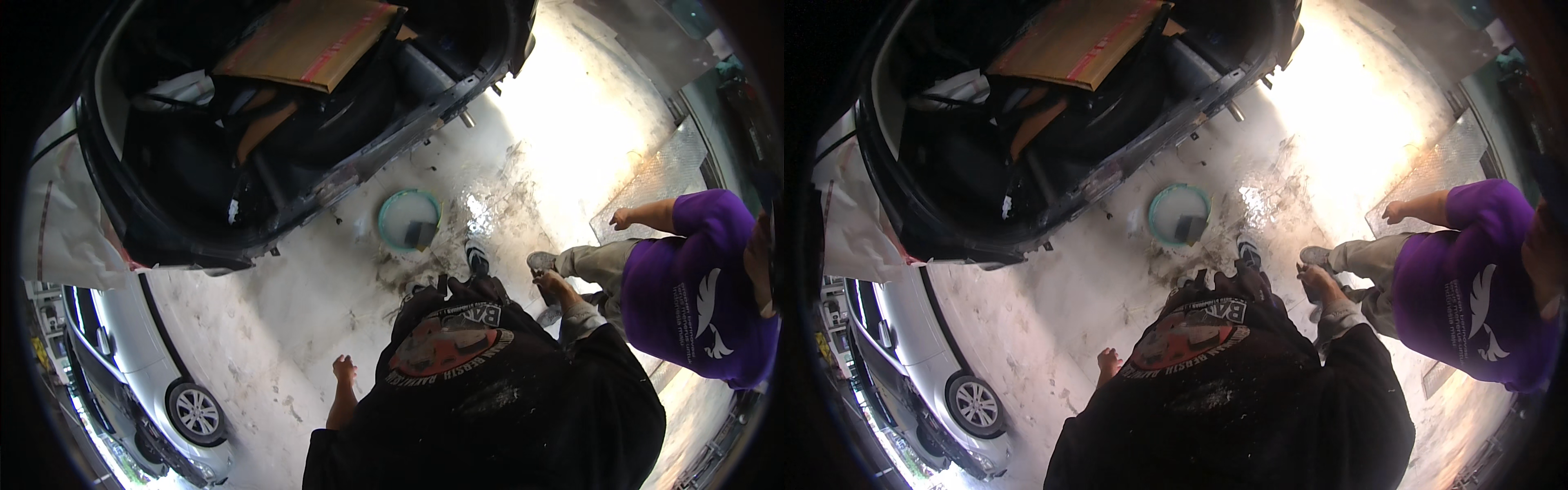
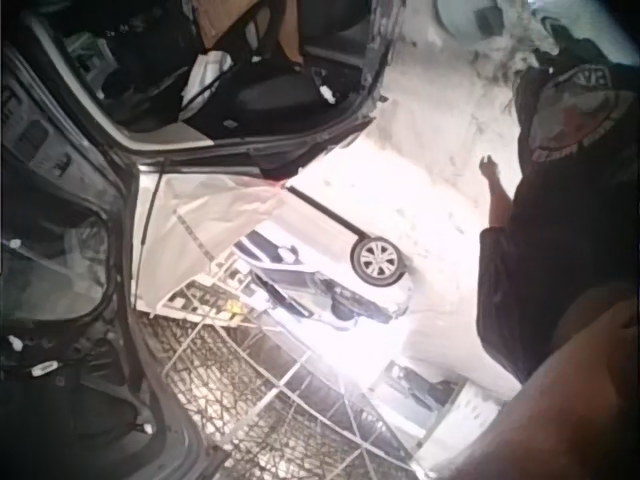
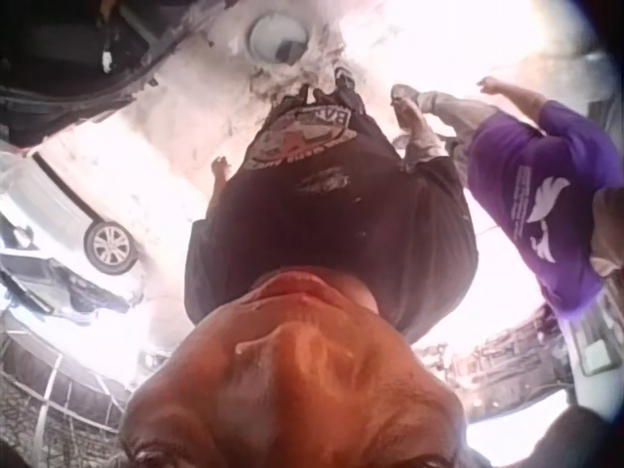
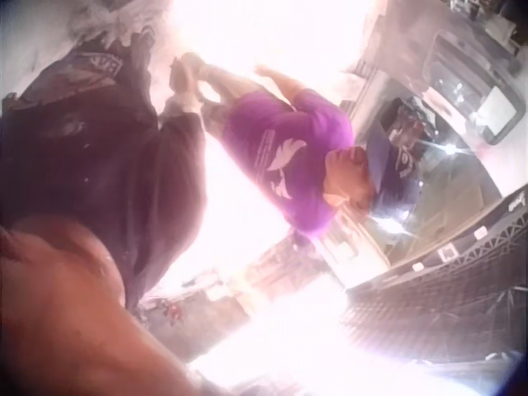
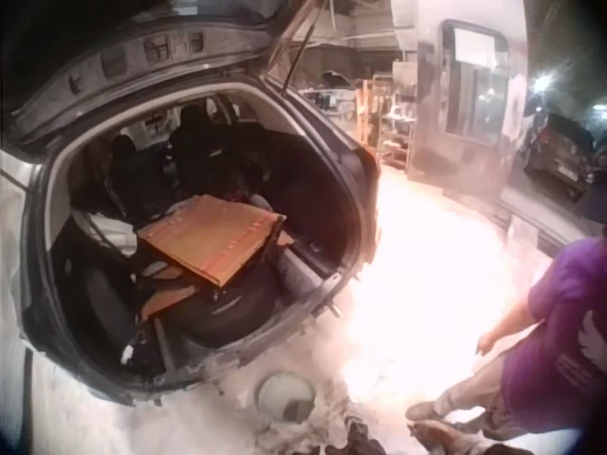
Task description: The person sands the inner edge of an open car tailgate using a sanding block, dipping the block into a bucket of water between passes.
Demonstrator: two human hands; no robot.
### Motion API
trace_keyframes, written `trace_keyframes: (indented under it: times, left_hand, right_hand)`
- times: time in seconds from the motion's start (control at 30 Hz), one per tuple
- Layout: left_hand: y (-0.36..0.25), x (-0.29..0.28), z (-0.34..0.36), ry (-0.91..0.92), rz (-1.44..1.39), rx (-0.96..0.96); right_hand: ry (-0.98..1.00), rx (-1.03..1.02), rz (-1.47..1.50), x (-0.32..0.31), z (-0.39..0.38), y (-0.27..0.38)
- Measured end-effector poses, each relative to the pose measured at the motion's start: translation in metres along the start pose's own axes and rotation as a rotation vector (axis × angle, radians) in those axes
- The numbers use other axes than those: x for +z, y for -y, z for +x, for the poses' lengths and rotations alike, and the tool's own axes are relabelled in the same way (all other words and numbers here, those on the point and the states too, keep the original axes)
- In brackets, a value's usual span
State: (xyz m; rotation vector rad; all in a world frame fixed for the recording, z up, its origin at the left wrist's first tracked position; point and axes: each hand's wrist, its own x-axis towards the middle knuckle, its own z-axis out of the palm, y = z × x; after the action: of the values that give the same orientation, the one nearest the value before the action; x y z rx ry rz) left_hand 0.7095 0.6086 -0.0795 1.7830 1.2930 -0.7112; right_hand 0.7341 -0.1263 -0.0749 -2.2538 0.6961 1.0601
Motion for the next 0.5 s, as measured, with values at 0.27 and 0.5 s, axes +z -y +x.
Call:
trace_keyframes:
  times: [0.27, 0.5]
  left_hand:
    - [-0.122, 0.106, -0.003, 0.220, -0.097, 0.361]
    - [-0.226, 0.107, -0.036, 0.231, -0.086, 0.670]
  right_hand:
    - [-0.001, -0.048, 0.198, -0.016, -0.021, 0.078]
    - [-0.082, -0.103, 0.230, -0.069, -0.028, 0.102]
